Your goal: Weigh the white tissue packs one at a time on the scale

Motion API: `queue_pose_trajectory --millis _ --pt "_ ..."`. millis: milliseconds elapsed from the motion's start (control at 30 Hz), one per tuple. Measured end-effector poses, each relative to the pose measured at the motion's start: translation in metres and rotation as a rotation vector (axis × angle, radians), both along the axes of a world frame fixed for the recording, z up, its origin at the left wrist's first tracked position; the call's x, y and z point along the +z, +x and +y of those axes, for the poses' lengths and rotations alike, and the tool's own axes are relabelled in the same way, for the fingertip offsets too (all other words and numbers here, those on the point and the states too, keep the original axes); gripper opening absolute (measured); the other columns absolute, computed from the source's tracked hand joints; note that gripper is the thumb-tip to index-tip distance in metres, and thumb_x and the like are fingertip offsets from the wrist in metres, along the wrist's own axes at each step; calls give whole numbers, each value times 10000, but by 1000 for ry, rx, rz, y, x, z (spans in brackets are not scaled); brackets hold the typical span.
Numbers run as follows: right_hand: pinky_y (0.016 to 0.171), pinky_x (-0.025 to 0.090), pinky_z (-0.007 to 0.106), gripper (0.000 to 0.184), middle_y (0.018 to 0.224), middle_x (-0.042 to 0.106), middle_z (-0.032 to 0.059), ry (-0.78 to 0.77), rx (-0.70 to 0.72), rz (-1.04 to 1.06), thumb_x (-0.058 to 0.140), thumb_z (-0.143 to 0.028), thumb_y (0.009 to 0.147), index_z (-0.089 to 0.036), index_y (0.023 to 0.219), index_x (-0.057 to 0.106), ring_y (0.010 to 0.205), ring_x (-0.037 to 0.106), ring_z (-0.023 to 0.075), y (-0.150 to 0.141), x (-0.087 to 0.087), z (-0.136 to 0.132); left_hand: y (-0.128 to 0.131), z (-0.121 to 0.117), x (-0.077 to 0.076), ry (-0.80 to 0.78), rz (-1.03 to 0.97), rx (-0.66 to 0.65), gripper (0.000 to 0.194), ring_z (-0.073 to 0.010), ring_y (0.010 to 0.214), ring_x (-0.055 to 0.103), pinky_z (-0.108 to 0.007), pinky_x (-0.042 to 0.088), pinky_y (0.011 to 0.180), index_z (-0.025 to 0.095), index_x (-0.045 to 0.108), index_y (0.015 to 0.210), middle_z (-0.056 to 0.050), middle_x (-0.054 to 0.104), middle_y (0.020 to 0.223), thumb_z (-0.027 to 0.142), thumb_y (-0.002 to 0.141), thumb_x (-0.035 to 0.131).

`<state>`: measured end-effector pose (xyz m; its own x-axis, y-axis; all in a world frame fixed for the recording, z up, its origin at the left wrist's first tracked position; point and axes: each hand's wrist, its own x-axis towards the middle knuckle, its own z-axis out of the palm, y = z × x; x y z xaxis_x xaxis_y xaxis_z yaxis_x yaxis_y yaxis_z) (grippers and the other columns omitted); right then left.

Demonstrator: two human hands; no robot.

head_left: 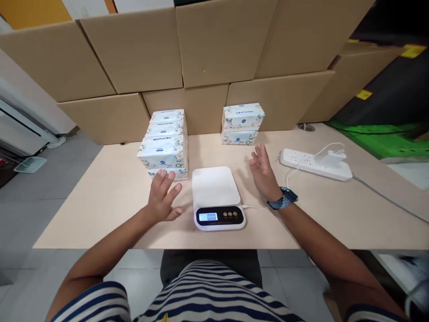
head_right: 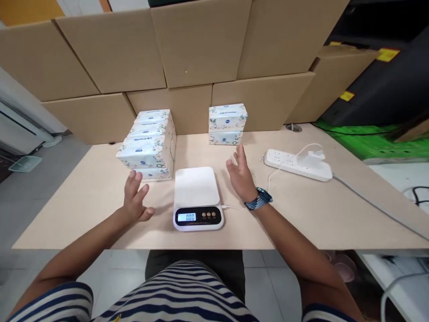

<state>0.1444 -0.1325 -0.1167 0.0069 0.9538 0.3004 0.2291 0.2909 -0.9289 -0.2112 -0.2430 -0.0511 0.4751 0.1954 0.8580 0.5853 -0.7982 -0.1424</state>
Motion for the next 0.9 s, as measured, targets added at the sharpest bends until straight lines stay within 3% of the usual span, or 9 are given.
queue_pose_trajectory --millis 67,133,233,333,467,567,700,800,900 --pt "1364 386 632 1048 1915 183 107 10 -6 -14 505 -888 972 -411 1811 98 1740 324 343 -3 -3 -6 -21 10 -22 -139 8 9 612 -275 1603 569 -454 512 1271 297 435 1722 -126 581 1719 531 1157 442" --pt "1360 380 668 1027 1906 218 118 19 -10 -55 514 -889 971 -403 1805 162 1729 347 361 -4 -4 -10 -28 17 -39 -447 -98 20 529 -251 1204 825 -402 650 1011 257 579 1607 -149 816 1380 504 1176 395" --pt "1394 315 684 995 1864 334 148 15 25 -171 527 -871 983 -339 1787 278 1721 366 361 -3 -3 -13 -27 21 -48 -719 -294 90 489 -180 802 823 -324 661 790 189 735 1357 -100 875 1044 503 1178 406" --pt "1416 286 663 985 1819 421 172 4 113 -281 520 -869 986 -283 1761 359 1704 405 352 -2 -4 -13 -28 23 -46 -740 -360 135 435 -158 748 778 -297 635 749 183 768 1252 -72 855 958 506 1155 493" --pt "1350 410 679 1035 1727 544 220 -54 84 -314 483 -930 952 -240 1722 433 1554 607 391 -1 -12 -15 -43 28 -40 -544 -420 237 423 -201 853 744 -380 630 870 204 768 1224 -79 793 960 545 1123 539" --pt "1313 457 686 1140 1750 496 253 -90 -27 -258 496 -992 887 -203 1708 444 1522 632 420 2 -13 -14 -58 33 -36 -356 -489 355 532 -274 1104 710 -470 610 998 219 706 1323 -141 725 1174 665 1065 574" --pt "1357 412 652 1201 1851 346 184 -57 -134 -86 582 -999 832 -288 1764 320 1685 428 397 -9 7 -2 -70 38 -31 -542 -826 393 803 -341 1574 490 -541 521 1224 267 463 1612 -194 461 1694 824 1034 474" --pt "1433 291 594 1138 1888 286 95 -16 18 1 522 -972 896 -335 1795 239 1750 298 333 -51 33 4 -68 35 -32 -724 -869 258 858 -350 1729 323 -568 391 1368 329 345 1717 -141 315 1845 864 1047 332" --pt "1469 167 571 1050 1907 228 8 20 370 -51 367 -976 949 -359 1794 278 1785 171 300 -107 61 -9 -56 26 -32 -676 -539 107 874 -360 1765 268 -560 301 1431 389 210 1791 -87 249 1896 827 1055 386"
